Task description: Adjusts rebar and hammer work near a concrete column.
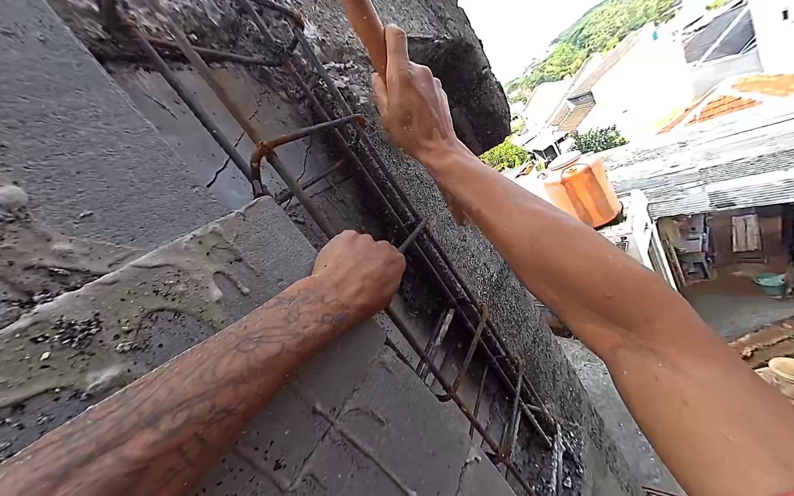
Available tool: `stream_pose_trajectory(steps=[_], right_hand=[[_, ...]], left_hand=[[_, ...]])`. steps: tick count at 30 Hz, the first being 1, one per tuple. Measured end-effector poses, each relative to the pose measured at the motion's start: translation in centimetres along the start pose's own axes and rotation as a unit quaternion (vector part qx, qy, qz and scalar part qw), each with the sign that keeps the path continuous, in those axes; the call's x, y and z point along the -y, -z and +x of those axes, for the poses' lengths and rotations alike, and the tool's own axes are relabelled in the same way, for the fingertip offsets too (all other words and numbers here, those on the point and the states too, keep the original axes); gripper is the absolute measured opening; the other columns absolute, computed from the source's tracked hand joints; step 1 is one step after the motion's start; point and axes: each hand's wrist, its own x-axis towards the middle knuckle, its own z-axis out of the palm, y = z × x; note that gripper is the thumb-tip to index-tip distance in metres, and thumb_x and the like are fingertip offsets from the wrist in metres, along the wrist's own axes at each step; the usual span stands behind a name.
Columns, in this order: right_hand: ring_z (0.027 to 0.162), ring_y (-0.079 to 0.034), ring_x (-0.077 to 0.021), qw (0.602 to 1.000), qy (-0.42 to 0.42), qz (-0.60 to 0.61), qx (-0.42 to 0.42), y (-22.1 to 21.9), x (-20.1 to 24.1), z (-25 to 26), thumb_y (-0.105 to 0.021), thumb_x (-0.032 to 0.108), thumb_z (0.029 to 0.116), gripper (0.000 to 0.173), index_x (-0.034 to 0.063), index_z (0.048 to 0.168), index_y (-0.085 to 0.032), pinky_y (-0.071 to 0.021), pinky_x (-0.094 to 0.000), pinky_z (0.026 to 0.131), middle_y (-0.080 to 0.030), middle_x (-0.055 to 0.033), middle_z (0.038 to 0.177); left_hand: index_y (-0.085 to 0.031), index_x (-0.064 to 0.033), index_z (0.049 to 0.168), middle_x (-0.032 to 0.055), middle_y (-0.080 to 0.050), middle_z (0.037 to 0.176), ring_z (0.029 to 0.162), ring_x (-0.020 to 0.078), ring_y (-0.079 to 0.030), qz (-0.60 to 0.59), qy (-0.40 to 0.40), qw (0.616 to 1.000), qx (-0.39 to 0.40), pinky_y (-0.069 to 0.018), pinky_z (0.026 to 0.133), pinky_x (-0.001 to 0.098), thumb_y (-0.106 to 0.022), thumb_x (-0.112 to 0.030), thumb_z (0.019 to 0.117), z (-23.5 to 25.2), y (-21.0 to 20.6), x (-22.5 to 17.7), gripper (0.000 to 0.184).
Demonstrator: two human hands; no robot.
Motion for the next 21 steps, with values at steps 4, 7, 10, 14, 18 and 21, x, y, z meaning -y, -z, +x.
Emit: stream_pose_trajectory(steps=[4,7,10,14,18,21], right_hand=[[0.1,-0.071,-0.0382,0.985,-0.018,-0.092,0.148,0.4,-1.5,-1.1,-0.045,0.021,0.1067,0.045,0.0109,0.15,-0.039,-0.0564,-0.0556,0.081,-0.071,-0.0159,0.104],[0.108,-0.069,-0.0392,0.971,-0.04,-0.103,0.211,1.6,-2.4,-1.2,-0.046,0.021,0.1057,0.039,0.0111,0.144,-0.044,-0.0544,-0.058,0.085,-0.07,-0.0173,0.11],[0.096,-0.072,-0.0362,0.99,-0.02,-0.067,0.124,1.4,-2.2,-2.0,-0.047,0.022,0.1049,0.039,0.0102,0.142,-0.049,-0.0558,-0.0548,0.078,-0.072,-0.0145,0.101],[0.091,-0.072,-0.0348,0.998,0.003,-0.038,0.055,0.2,-1.9,-2.0,-0.048,0.021,0.1059,0.048,0.0093,0.152,-0.042,-0.0572,-0.053,0.075,-0.071,-0.0141,0.103],[0.104,-0.071,-0.0393,0.976,-0.034,-0.119,0.181,0.3,-2.4,-0.8,-0.044,0.02,0.1065,0.041,0.0123,0.147,-0.044,-0.0554,-0.0566,0.082,-0.072,-0.0168,0.106],[0.107,-0.07,-0.038,0.974,-0.081,-0.102,0.188,1.0,-2.9,-0.4,-0.047,0.021,0.1054,0.038,0.0114,0.142,-0.047,-0.0553,-0.0562,0.084,-0.071,-0.017,0.11]], left_hand=[[-0.066,-0.0045,0.1,0.0127,-0.066,0.082,0.08,0.0323,-0.066,0.003,0.005,1.0,0.003,-0.048,0.07,0.0483,-0.055,-0.024,0.1026,0.1,-0.2,0.0,0.023],[-0.066,-0.0037,0.102,0.0134,-0.067,0.085,0.082,0.0336,-0.067,-0.005,0.002,1.0,0.005,-0.049,0.072,0.0501,-0.056,-0.024,0.1025,0.2,-0.2,0.0,0.023],[-0.066,-0.0046,0.102,0.0129,-0.067,0.085,0.083,0.0323,-0.067,0.0,0.006,1.0,0.012,-0.0482,0.072,0.0483,-0.051,-0.023,0.1041,0.1,-0.2,0.0,0.023],[-0.064,-0.0052,0.104,0.0127,-0.066,0.085,0.083,0.032,-0.067,0.01,0.01,1.0,0.015,-0.0485,0.071,0.0476,-0.046,-0.023,0.1058,0.3,0.0,0.1,0.026],[-0.064,-0.0057,0.106,0.0122,-0.067,0.087,0.085,0.0314,-0.067,0.012,0.016,1.0,0.019,-0.0485,0.072,0.0472,-0.046,-0.025,0.106,0.3,0.0,-0.1,0.027],[-0.064,-0.0052,0.106,0.0131,-0.067,0.089,0.086,0.0321,-0.067,0.006,0.016,1.0,0.023,-0.0488,0.072,0.0477,-0.044,-0.024,0.1063,0.4,0.0,0.0,0.027]])
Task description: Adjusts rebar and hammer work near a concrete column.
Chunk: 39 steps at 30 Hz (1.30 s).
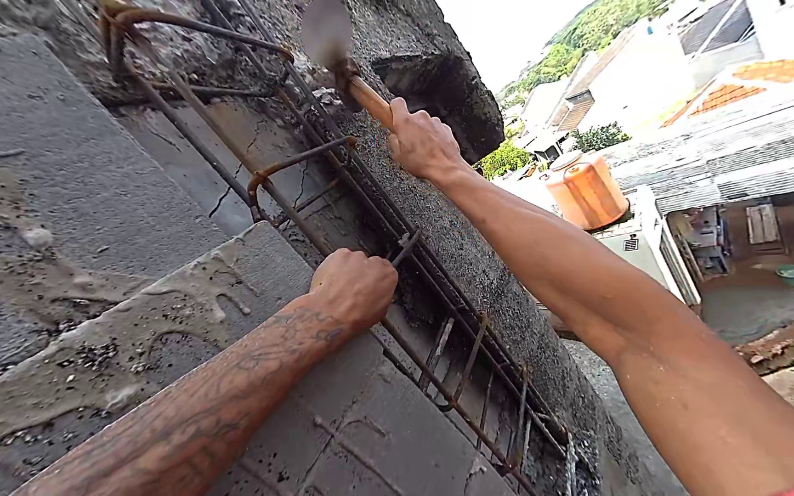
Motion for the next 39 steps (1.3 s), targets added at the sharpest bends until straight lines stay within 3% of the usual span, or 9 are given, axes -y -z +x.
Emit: stream_pose_trajectory(steps=[5,12,15,19,22,26,33,35,39], right_hand=[[0.103,-0.071,-0.0367,0.991,-0.023,0.097,-0.09,-0.3,-1.2,0.9,-0.048,0.022,0.1057,0.039,0.01,0.143,-0.048,-0.0546,-0.0557,0.083,-0.071,-0.0167,0.107],[0.085,-0.073,-0.0297,0.918,0.111,0.151,-0.351,0.4,0.2,4.0,-0.053,0.019,0.1028,0.045,-0.0001,0.144,-0.05,-0.0577,-0.0497,0.075,-0.072,-0.014,0.102],[0.089,-0.073,-0.0324,0.948,0.095,0.096,-0.287,-0.2,0.2,4.9,-0.049,0.021,0.1046,0.048,0.0023,0.149,-0.046,-0.0568,-0.0515,0.078,-0.072,-0.0145,0.101],[0.112,-0.067,-0.0426,0.999,-0.01,-0.038,-0.036,-1.0,-1.6,5.4,-0.048,0.021,0.1049,0.045,0.0114,0.148,-0.042,-0.0536,-0.0603,0.087,-0.07,-0.0202,0.117],[0.109,-0.069,-0.0405,0.998,-0.023,-0.04,-0.051,-1.1,-1.3,4.5,-0.047,0.02,0.104,0.04,0.0096,0.143,-0.046,-0.0542,-0.0582,0.084,-0.071,-0.0192,0.112],[0.103,-0.071,-0.0383,0.989,0.023,0.026,-0.141,-0.8,-0.9,3.9,-0.046,0.02,0.1058,0.045,0.0096,0.149,-0.044,-0.0548,-0.0557,0.082,-0.07,-0.0179,0.112],[0.086,-0.072,-0.0309,0.932,0.133,0.17,-0.292,0.1,3.1,5.2,-0.051,0.019,0.1042,0.045,0.0038,0.146,-0.048,-0.0569,-0.0506,0.076,-0.071,-0.0138,0.099],[0.088,-0.072,-0.0319,0.944,0.136,0.15,-0.261,-0.1,3.5,5.6,-0.05,0.02,0.1048,0.044,0.0051,0.146,-0.047,-0.0571,-0.0506,0.077,-0.071,-0.0136,0.099],[0.111,-0.068,-0.0382,0.995,0.049,0.077,-0.038,0.0,2.6,6.4,-0.048,0.02,0.1056,0.042,0.0106,0.146,-0.041,-0.0544,-0.0577,0.089,-0.069,-0.0176,0.117]], left_hand=[[-0.063,-0.0036,0.106,0.0145,-0.067,0.089,0.088,0.0335,-0.067,-0.006,-0.006,1.0,0.015,-0.0491,0.073,0.0483,-0.041,-0.022,0.1074,0.1,0.1,-0.1,0.028],[-0.061,-0.0031,0.105,0.0147,-0.065,0.087,0.085,0.0331,-0.067,-0.012,-0.018,0.999,0.044,-0.0488,0.07,0.0479,-0.042,-0.02,0.1073,0.4,0.7,-0.1,0.026],[-0.062,-0.0044,0.104,0.0131,-0.064,0.086,0.083,0.0314,-0.066,-0.014,-0.021,0.999,0.037,-0.0477,0.068,0.0467,-0.044,-0.02,0.1065,0.4,0.4,0.0,0.024],[-0.061,-0.0045,0.106,0.013,-0.065,0.089,0.085,0.0312,-0.066,-0.005,-0.017,0.999,0.036,-0.0485,0.07,0.0465,-0.042,-0.02,0.1067,0.3,0.5,0.0,0.025],[-0.062,-0.0038,0.106,0.0135,-0.066,0.088,0.085,0.0315,-0.066,-0.009,-0.019,0.999,0.027,-0.0483,0.071,0.0467,-0.042,-0.02,0.1067,0.2,0.3,0.0,0.025],[-0.06,-0.0034,0.105,0.0143,-0.065,0.088,0.085,0.0323,-0.067,-0.009,-0.02,0.999,0.026,-0.0481,0.07,0.0469,-0.039,-0.02,0.1076,0.1,0.5,0.0,0.027],[-0.058,-0.0006,0.108,0.0174,-0.065,0.091,0.089,0.0352,-0.067,-0.019,-0.019,0.998,0.055,-0.0489,0.072,0.0485,-0.036,-0.019,0.1083,0.3,0.9,-0.1,0.029],[-0.058,-0.0002,0.108,0.0176,-0.064,0.091,0.088,0.0354,-0.067,-0.02,-0.021,0.998,0.053,-0.0486,0.072,0.0489,-0.037,-0.018,0.1082,0.4,1.1,0.1,0.028],[-0.059,-0.0013,0.108,0.0159,-0.064,0.091,0.088,0.0335,-0.066,-0.013,-0.02,0.999,0.048,-0.0484,0.072,0.0475,-0.038,-0.018,0.1077,0.2,1.1,0.0,0.027]])
